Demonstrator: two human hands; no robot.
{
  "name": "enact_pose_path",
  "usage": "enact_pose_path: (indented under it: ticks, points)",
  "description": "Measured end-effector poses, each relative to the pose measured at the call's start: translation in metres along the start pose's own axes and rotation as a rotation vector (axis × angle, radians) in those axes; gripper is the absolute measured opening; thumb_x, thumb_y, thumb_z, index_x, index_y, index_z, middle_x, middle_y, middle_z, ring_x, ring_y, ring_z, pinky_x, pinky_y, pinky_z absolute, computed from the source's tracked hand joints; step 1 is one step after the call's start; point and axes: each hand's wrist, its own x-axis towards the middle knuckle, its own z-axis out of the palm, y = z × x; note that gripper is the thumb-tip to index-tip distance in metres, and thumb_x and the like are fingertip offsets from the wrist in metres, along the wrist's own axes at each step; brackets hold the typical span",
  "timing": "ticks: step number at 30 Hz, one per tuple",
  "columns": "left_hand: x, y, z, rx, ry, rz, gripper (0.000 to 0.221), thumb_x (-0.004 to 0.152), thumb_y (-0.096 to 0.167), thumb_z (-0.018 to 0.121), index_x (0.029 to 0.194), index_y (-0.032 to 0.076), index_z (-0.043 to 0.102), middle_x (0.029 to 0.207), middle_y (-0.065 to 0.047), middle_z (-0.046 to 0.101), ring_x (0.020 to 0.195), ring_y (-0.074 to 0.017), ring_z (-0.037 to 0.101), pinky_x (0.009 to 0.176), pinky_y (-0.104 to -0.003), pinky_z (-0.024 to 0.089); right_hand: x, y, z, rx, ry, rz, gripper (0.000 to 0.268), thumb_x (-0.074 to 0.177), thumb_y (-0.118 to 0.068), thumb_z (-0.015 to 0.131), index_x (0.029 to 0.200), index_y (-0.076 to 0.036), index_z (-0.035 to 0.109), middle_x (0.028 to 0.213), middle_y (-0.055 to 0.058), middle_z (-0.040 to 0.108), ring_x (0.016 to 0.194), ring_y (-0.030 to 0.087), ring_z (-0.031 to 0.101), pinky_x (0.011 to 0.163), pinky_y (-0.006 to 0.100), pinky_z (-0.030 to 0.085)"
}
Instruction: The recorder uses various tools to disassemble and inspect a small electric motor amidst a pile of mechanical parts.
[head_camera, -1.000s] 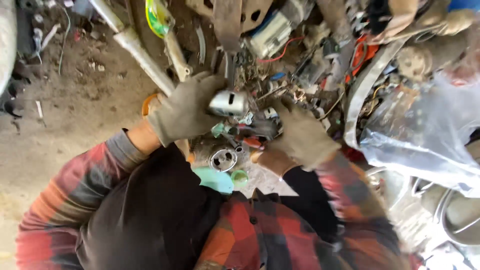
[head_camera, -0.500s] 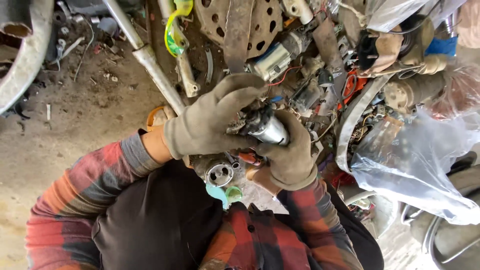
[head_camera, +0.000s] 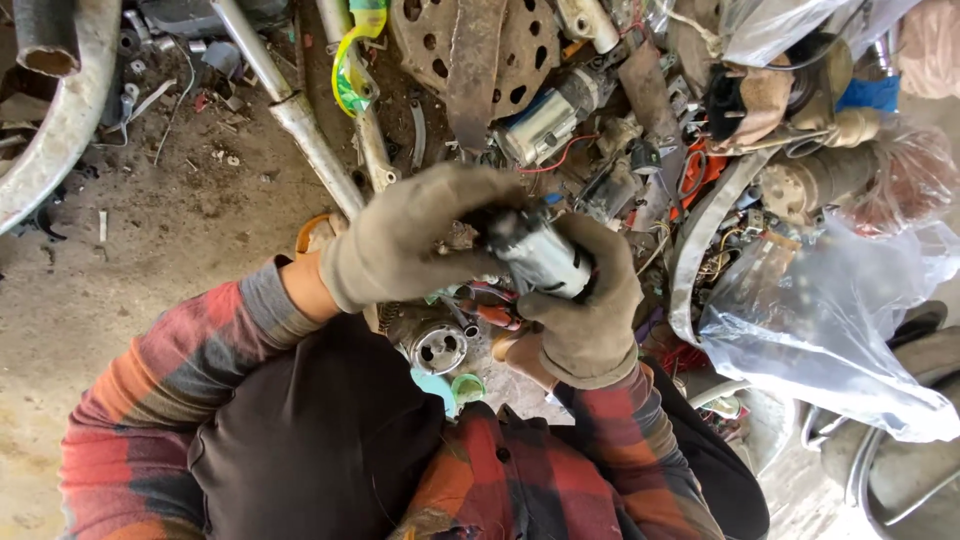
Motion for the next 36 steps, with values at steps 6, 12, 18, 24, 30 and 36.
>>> enact_pose_path:
  ticks: [6, 12, 18, 24, 30, 36]
  points:
    - [0.013, 0.03, 0.005, -0.431, 0.032, -0.277, 0.079, 0.093, -0.001, 0.082, 0.156, -0.004, 0.036, 0.149, -0.018, 0.06, 0.137, -0.0245, 0.063, 0.116, -0.037, 0.058, -0.024, -0.023, -0.001, -0.048, 0.258, -0.162, 0.076, 0.076, -0.033, 0.094, 0.135, 0.001, 0.058, 0.121, 0.011, 0.07, 0.108, 0.019, 0.07, 0.101, 0.034, 0.058]
    - [0.064, 0.081, 0.028, -0.569, -0.064, -0.542, 0.077, 0.089, -0.008, 0.072, 0.157, 0.0, 0.036, 0.145, -0.015, 0.061, 0.13, -0.0222, 0.065, 0.107, -0.036, 0.061, -0.052, -0.068, -0.051, -0.421, 0.407, -0.47, 0.09, 0.063, -0.049, 0.095, 0.13, -0.001, 0.061, 0.111, 0.011, 0.071, 0.098, 0.022, 0.074, 0.086, 0.033, 0.06]
    - [0.095, 0.178, 0.064, -0.111, -0.217, -0.518, 0.067, 0.082, -0.005, 0.08, 0.144, -0.001, 0.054, 0.127, -0.015, 0.075, 0.115, -0.0209, 0.073, 0.104, -0.032, 0.061, -0.103, -0.125, -0.104, -0.54, 0.346, -0.673, 0.085, 0.062, -0.04, 0.102, 0.126, -0.001, 0.061, 0.107, 0.013, 0.072, 0.092, 0.029, 0.075, 0.084, 0.036, 0.058]
    - [0.077, 0.209, 0.098, -0.157, -0.135, -0.279, 0.069, 0.085, -0.006, 0.079, 0.146, -0.005, 0.047, 0.138, -0.016, 0.065, 0.122, -0.0198, 0.066, 0.107, -0.033, 0.057, -0.136, -0.095, -0.116, -0.204, 0.395, -0.746, 0.082, 0.063, -0.027, 0.102, 0.126, -0.001, 0.058, 0.111, 0.015, 0.07, 0.093, 0.026, 0.074, 0.084, 0.033, 0.059]
    - [0.05, 0.171, 0.11, -0.617, 0.008, -0.385, 0.064, 0.089, -0.012, 0.069, 0.147, -0.006, 0.044, 0.142, -0.016, 0.063, 0.126, -0.0226, 0.068, 0.108, -0.037, 0.059, -0.128, -0.093, -0.112, -0.209, 0.42, -0.713, 0.081, 0.063, -0.027, 0.103, 0.125, -0.001, 0.058, 0.112, 0.014, 0.069, 0.098, 0.025, 0.073, 0.087, 0.035, 0.059]
    - [0.059, 0.163, 0.117, -0.877, -0.043, -0.496, 0.069, 0.094, -0.016, 0.059, 0.159, -0.009, 0.038, 0.147, -0.02, 0.057, 0.135, -0.0239, 0.061, 0.12, -0.039, 0.053, -0.114, -0.098, -0.108, -0.414, 0.415, -0.782, 0.08, 0.058, -0.039, 0.103, 0.12, -0.007, 0.063, 0.112, 0.011, 0.066, 0.096, 0.027, 0.07, 0.082, 0.039, 0.057]
